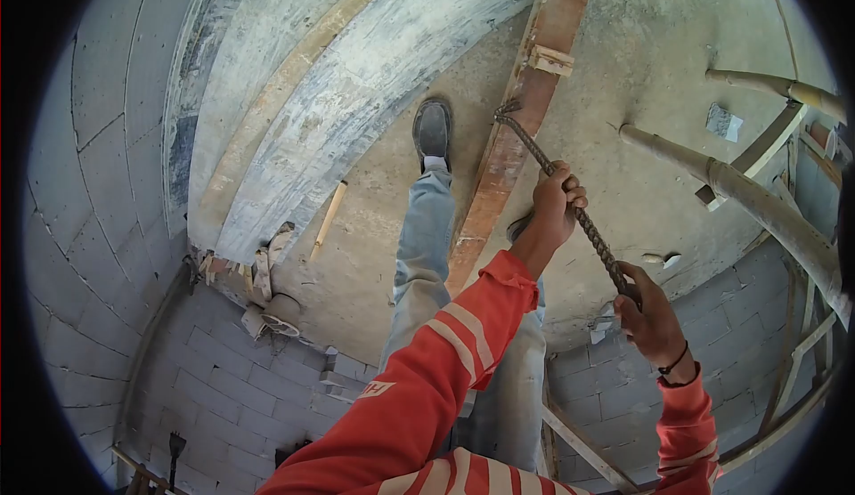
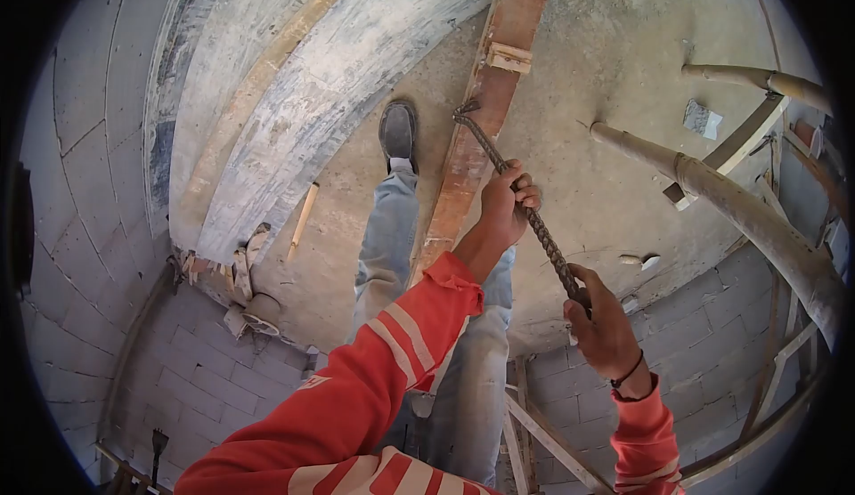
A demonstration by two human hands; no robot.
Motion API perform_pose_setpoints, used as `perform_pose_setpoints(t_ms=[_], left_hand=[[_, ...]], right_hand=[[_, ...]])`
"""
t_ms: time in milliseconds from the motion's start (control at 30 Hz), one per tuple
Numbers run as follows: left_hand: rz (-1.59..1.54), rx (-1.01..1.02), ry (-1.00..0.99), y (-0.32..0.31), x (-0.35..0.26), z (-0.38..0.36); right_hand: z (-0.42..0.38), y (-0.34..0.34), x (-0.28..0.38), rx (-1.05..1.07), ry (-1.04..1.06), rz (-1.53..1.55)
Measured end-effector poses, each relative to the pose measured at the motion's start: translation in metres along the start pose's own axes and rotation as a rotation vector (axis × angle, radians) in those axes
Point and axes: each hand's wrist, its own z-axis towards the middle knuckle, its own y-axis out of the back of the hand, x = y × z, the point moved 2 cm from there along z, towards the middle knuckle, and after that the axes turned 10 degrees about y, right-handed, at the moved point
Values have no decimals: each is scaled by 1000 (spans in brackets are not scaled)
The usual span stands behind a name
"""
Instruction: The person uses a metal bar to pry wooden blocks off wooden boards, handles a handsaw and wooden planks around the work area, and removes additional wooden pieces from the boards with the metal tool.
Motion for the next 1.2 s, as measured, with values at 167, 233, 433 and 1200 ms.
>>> perform_pose_setpoints(t_ms=[167,233,433,1200], left_hand=[[-200,53,-61,-88,-8,37],[-371,191,40,-140,-23,54],[-583,70,52,-180,-66,58],[1189,-301,-56,20,-46,-10]], right_hand=[[42,109,131,-18,-199,-139],[70,148,179,42,-83,-357],[124,118,288,-18,-140,-741],[14,-162,-7,-379,-403,427]])
